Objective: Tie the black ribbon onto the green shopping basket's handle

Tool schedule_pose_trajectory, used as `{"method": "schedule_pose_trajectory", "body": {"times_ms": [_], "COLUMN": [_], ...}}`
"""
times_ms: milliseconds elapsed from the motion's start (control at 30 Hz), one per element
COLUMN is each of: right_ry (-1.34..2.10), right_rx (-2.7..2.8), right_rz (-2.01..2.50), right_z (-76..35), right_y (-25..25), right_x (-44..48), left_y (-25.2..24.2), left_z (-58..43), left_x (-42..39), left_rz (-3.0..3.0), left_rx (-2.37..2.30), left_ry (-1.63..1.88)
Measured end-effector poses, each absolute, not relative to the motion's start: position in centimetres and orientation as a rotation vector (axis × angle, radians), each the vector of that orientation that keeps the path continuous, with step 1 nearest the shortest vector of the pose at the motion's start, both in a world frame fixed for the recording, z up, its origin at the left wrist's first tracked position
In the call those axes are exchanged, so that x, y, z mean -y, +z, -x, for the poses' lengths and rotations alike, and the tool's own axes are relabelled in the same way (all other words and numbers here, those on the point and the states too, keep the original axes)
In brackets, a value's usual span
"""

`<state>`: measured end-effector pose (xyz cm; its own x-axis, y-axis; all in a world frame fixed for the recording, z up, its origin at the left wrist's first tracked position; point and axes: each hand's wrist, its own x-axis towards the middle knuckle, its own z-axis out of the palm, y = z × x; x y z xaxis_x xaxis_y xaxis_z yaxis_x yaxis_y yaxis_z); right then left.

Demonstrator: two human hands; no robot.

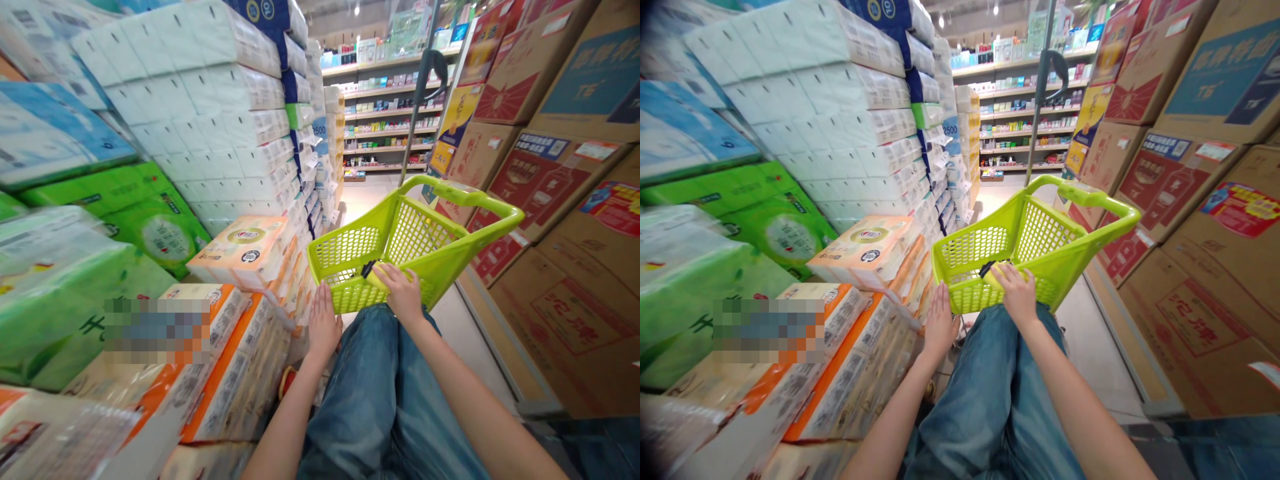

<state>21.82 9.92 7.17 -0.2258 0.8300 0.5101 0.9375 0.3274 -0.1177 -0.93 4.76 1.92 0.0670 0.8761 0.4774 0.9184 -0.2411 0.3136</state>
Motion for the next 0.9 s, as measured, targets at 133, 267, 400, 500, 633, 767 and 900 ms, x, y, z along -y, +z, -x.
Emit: {"method": "schedule_pose_trajectory", "body": {"times_ms": [133, 267, 400, 500, 633, 767, 900], "right_ry": [-0.37, -0.313, -0.178, -0.104, -0.128, -0.255, -0.33], "right_rx": [1.879, 1.849, 1.997, 2.113, 2.249, 2.211, 1.996], "right_rz": [1.75, 1.724, 1.583, 1.491, 1.364, 1.464, 1.67], "right_z": [-25.5, -21.6, -14.4, -10.9, -12.4, -19.5, -24.6], "right_y": [7.6, 7.1, 6.0, 5.5, 5.8, 6.9, 7.5], "right_x": [-10.9, -10.1, -8.3, -7.4, -7.6, -9.1, -10.2], "left_y": [1.9, 1.8, 1.4, 1.0, 1.1, 1.7, 1.8], "left_z": [0.7, 0.5, 0.5, 0.6, 0.8, 0.8, 0.5], "left_x": [-4.7, -4.8, -5.0, -5.0, -4.9, -4.8, -4.8], "left_rz": [2.232, 2.204, 2.201, 2.187, 2.194, 2.211, 2.202], "left_rx": [1.891, 1.907, 1.902, 1.938, 1.903, 1.874, 1.896], "left_ry": [-0.917, -0.915, -0.896, -0.868, -0.885, -0.904, -0.888]}}
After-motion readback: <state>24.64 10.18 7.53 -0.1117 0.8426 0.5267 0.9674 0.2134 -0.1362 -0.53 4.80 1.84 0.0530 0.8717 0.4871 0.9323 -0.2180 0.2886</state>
